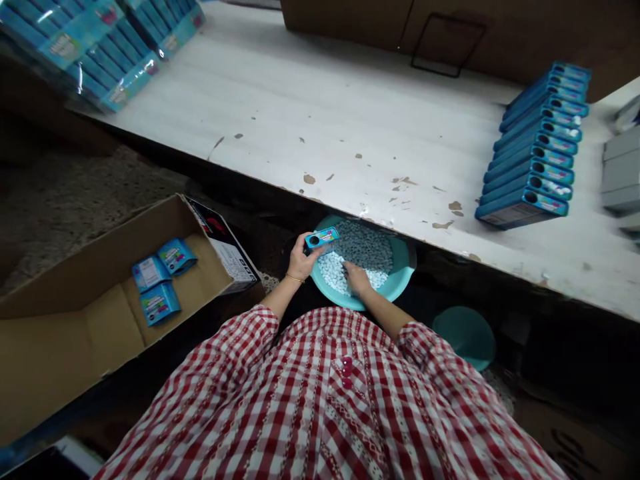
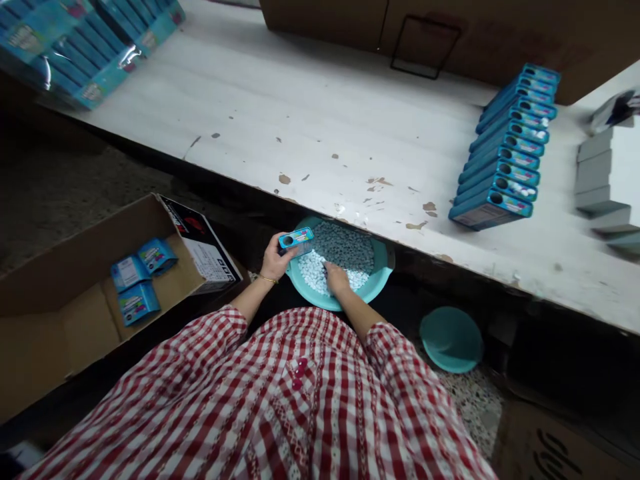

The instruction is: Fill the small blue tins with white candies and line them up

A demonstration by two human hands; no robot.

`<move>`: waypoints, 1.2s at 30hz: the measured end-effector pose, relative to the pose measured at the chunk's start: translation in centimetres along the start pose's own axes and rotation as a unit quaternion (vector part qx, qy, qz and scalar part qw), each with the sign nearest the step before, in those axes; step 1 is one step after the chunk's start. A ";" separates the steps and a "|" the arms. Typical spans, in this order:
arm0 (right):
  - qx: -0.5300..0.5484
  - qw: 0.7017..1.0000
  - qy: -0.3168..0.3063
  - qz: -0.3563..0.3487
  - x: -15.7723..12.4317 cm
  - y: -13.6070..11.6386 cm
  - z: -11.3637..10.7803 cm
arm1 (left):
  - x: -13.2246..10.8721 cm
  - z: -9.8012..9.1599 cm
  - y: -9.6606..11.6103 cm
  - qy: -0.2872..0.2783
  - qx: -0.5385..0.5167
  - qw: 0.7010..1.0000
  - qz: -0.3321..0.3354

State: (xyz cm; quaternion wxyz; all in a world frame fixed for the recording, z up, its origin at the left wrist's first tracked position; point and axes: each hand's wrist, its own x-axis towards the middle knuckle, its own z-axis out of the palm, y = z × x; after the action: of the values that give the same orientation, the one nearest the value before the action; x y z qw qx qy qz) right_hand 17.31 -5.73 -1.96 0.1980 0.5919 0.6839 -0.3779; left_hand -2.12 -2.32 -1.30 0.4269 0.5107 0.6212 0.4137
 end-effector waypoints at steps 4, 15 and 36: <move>0.105 0.993 0.043 -0.017 0.9 0.2 0.0 | 0.2 -1.3 0.0 0.040 -0.001 0.999 -0.003; 0.184 0.964 0.158 -0.110 -7.3 3.5 -10.8 | -0.3 0.2 1.5 -0.008 0.031 0.998 0.048; -0.186 0.974 0.114 -0.067 -11.9 -1.7 -18.3 | -2.0 1.9 2.4 -0.096 0.080 0.980 0.156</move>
State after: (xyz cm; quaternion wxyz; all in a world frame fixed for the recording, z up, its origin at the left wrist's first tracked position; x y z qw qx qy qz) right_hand 21.58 0.16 18.67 0.1996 0.5369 0.7981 -0.1868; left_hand 0.65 -3.77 0.66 0.3724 0.6708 0.5214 0.3735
